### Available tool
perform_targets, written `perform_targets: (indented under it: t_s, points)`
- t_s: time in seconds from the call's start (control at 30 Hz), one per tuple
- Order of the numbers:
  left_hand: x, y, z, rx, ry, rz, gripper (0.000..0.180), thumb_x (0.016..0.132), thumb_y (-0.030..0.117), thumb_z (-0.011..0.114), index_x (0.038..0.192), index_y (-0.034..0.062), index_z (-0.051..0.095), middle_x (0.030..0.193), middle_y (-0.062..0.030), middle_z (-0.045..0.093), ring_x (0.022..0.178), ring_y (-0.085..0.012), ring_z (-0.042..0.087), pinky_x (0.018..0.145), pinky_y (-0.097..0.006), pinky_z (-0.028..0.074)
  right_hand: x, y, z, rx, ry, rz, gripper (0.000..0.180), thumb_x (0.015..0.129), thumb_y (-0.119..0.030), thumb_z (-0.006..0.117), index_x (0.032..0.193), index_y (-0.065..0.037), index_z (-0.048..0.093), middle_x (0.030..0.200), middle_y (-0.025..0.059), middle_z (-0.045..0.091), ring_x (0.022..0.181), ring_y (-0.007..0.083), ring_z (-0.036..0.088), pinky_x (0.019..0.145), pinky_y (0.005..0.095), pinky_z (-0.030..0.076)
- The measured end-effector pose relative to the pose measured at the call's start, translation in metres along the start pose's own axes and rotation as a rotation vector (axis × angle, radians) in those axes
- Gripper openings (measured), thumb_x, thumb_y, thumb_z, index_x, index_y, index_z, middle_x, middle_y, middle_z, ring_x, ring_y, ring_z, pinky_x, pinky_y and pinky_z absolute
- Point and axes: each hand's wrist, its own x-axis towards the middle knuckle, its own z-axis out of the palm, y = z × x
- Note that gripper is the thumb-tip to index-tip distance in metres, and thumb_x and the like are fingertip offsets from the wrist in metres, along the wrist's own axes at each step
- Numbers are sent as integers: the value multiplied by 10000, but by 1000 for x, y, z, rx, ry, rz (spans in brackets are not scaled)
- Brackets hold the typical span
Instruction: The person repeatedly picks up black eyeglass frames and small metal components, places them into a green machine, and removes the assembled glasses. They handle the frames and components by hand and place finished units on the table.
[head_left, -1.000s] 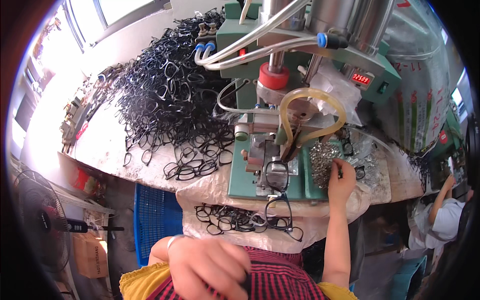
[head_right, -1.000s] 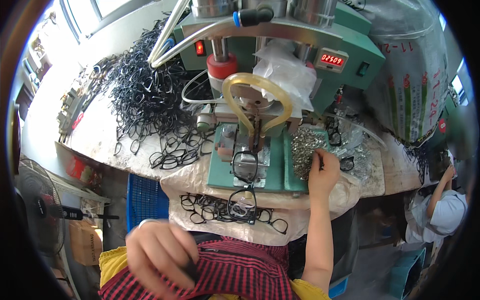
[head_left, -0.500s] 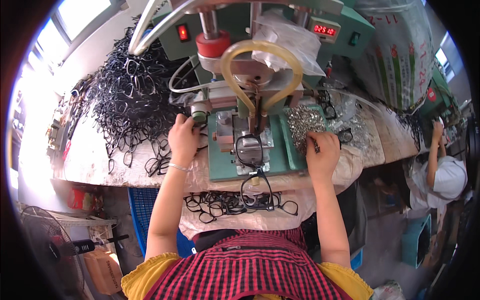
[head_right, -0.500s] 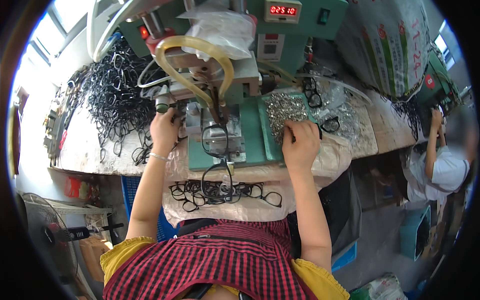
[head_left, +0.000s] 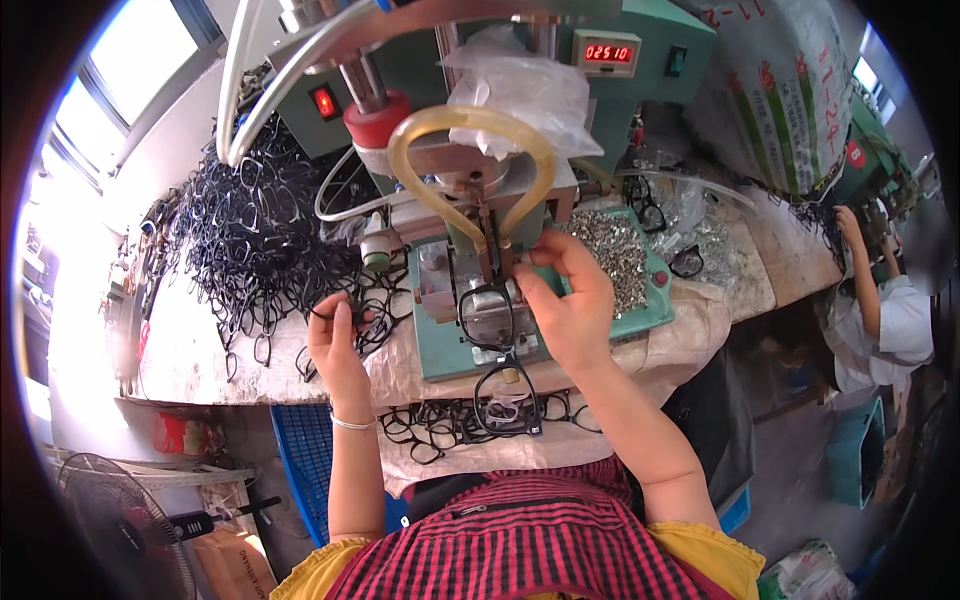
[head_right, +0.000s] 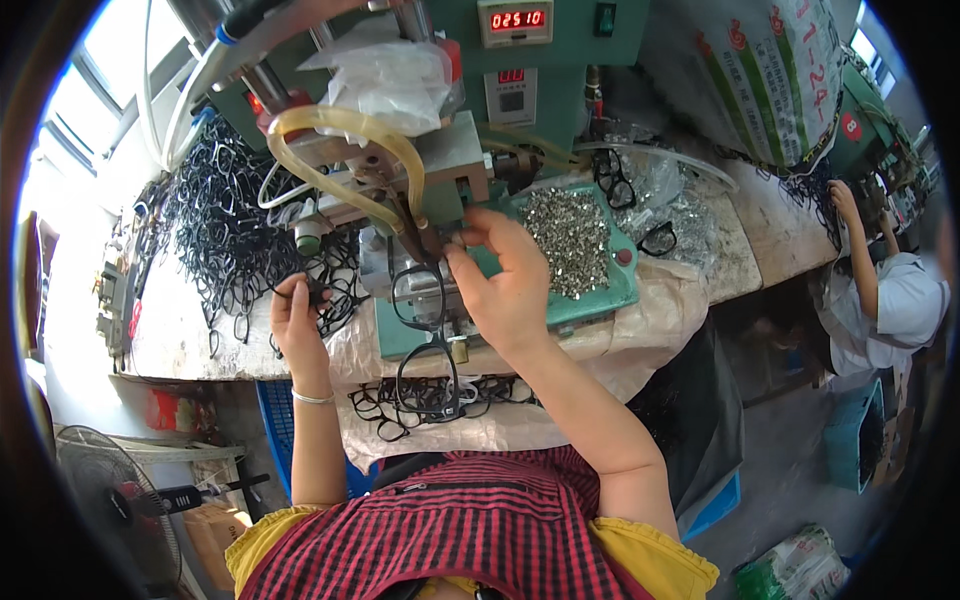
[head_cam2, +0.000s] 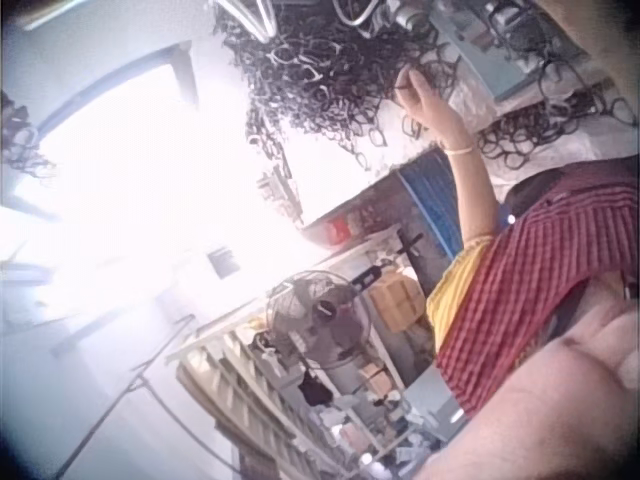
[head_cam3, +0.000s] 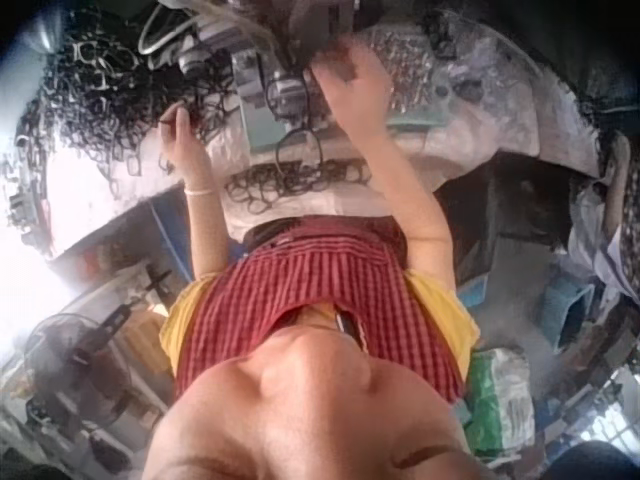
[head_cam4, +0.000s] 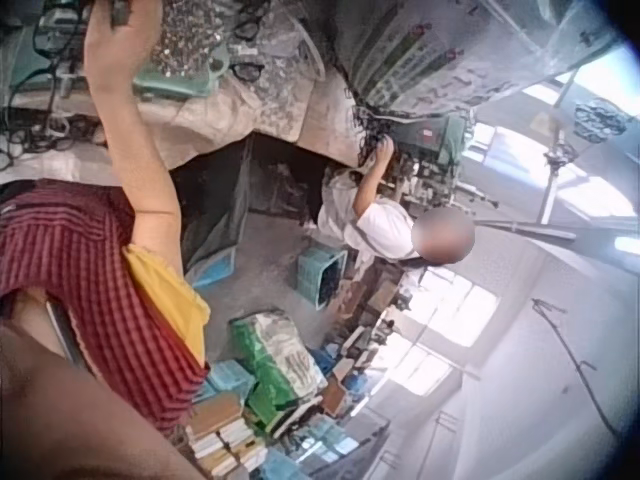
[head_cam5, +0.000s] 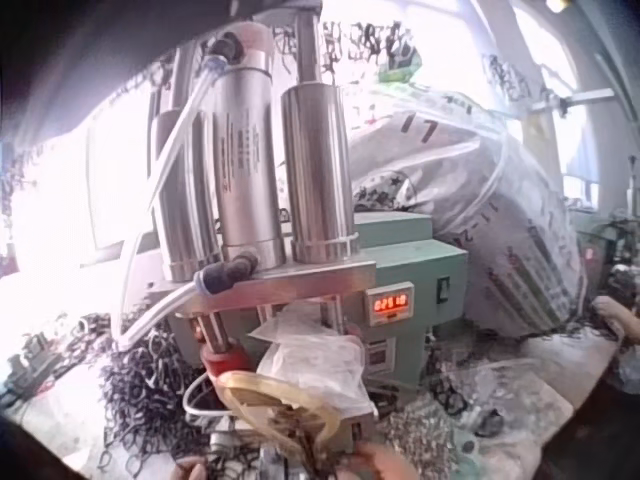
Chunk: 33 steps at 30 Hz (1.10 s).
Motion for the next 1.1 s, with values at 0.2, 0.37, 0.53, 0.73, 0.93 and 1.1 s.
perform_targets:
  t_s: [0.2,0.37,0.53,0.73,0.93,1.1]
  points:
    - [-11,115,55,-193,-379,420,149,1003,32,487,1116,-3,579,1015,-135,636,895,-197,625,781,-327,520,-4,-20,7,243,-117,65,488,832,-14,706,1289,-10,537,848,5,673,933,99,581,896,258,434]
    - [-6,125,77,-144,-368,424,157,928,-54,613,1085,-55,626,1043,-111,651,924,-156,638,877,-300,534,-6,-22,16,405,-117,171,498,832,-12,706,1294,8,521,851,4,677,935,99,581,880,254,437]
    - [-7,132,81,-113,-365,364,166,929,-14,644,1088,-63,642,1033,-94,664,911,-125,629,835,-267,531,-6,-20,12,383,-120,180,475,845,-6,694,1284,8,516,886,19,686,959,98,590,871,251,450]
    - [-7,128,77,-235,-433,312,149,932,-39,580,1070,-59,631,1029,-136,663,922,-201,667,869,-299,511,-7,-27,7,324,-166,147,476,842,-24,682,1283,13,506,1029,77,693,1024,139,615,930,302,459]
    - [-41,101,77,354,-804,870,173,717,35,725,876,102,728,1002,-61,733,847,-241,687,883,-429,535,6,22,-52,-582,-138,-248,315,740,-87,750,1050,-72,692,1155,177,643,1162,356,578,1011,433,447]
    - [-37,90,87,473,-925,1036,336,646,95,732,979,138,737,1071,-4,713,806,-216,606,926,-451,519,-2,80,-99,-861,38,-220,219,726,-110,773,935,-82,713,1155,187,623,1162,396,553,987,465,449]
